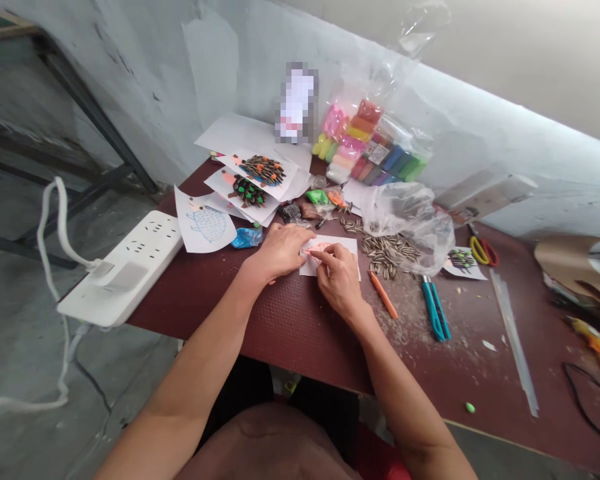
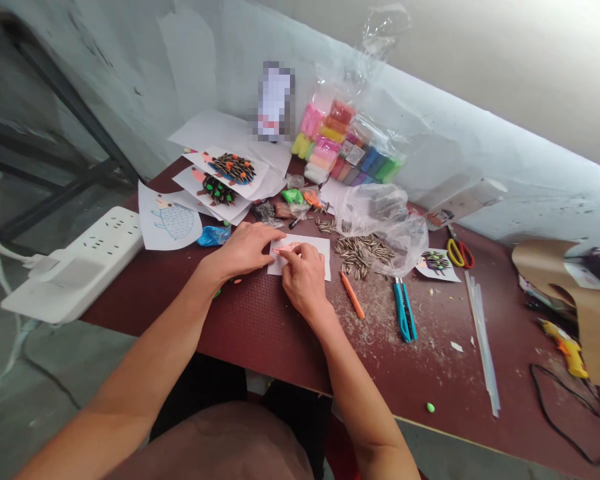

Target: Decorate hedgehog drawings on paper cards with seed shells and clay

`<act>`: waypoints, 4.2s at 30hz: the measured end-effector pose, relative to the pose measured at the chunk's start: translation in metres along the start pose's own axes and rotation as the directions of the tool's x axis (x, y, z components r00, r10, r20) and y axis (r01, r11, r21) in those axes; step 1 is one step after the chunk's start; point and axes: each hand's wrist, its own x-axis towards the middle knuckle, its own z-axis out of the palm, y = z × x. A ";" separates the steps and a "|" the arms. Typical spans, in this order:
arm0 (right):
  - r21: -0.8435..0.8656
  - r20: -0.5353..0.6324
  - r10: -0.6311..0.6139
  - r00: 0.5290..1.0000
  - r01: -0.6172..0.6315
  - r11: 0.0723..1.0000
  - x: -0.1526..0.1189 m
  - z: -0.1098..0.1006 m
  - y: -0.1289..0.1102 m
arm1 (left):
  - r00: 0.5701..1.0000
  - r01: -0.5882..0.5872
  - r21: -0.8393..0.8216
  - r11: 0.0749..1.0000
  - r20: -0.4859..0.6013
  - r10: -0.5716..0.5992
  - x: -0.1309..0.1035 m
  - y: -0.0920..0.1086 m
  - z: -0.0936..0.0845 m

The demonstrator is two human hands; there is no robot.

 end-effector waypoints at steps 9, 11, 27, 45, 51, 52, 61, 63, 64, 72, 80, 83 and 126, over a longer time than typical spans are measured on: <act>-0.104 0.092 -0.081 0.992 0.091 0.990 0.003 0.000 -0.009 | 1.000 -0.010 0.004 1.000 0.013 0.010 0.000 0.000 -0.002; -0.124 0.113 -0.084 0.990 0.098 0.988 0.003 -0.001 -0.010 | 1.000 -0.014 0.004 1.000 0.014 0.014 0.000 0.001 -0.003; 0.016 0.090 -0.037 0.995 0.036 0.999 0.011 0.004 -0.009 | 1.000 -0.016 -0.006 1.000 -0.001 0.016 0.000 -0.001 0.000; -0.176 0.076 -0.062 0.995 0.075 0.982 0.003 -0.004 -0.002 | 1.000 0.005 -0.029 1.000 0.006 -0.005 0.000 -0.001 -0.001; -0.284 0.116 -0.091 0.989 0.121 0.951 0.003 -0.008 -0.005 | 1.000 -0.008 -0.031 0.999 0.007 0.008 0.000 -0.002 -0.001; -0.286 0.117 -0.093 0.989 0.124 0.950 0.003 -0.008 -0.005 | 1.000 -0.006 -0.031 1.000 0.007 0.006 0.000 -0.002 -0.001; -0.244 0.069 -0.068 0.995 0.083 0.966 0.005 -0.005 -0.001 | 1.000 0.000 -0.025 1.000 0.001 0.000 0.001 -0.002 0.000; -0.257 0.085 -0.086 0.993 0.105 0.961 0.007 -0.005 -0.001 | 1.000 0.001 -0.024 1.000 0.002 -0.001 0.001 -0.002 0.000; -0.267 0.097 -0.094 0.991 0.117 0.957 0.008 -0.005 -0.001 | 1.000 0.002 -0.023 1.000 0.002 -0.002 0.001 -0.002 0.000; -0.322 0.082 -0.080 0.993 0.102 0.941 0.009 -0.005 -0.003 | 1.000 -0.005 -0.018 1.000 0.009 0.005 0.000 -0.001 -0.002; -0.248 0.044 0.011 0.999 0.000 0.969 0.006 -0.006 0.001 | 1.000 -0.007 -0.021 1.000 0.016 0.007 0.000 -0.002 -0.001; -0.188 0.044 -0.015 0.999 0.023 0.982 0.003 -0.004 0.002 | 1.000 -0.002 -0.022 1.000 0.015 0.002 0.000 -0.002 -0.001; -0.194 0.148 0.165 0.975 -0.135 0.972 0.033 0.001 -0.012 | 1.000 -0.016 0.001 1.000 0.009 0.016 0.001 0.000 -0.001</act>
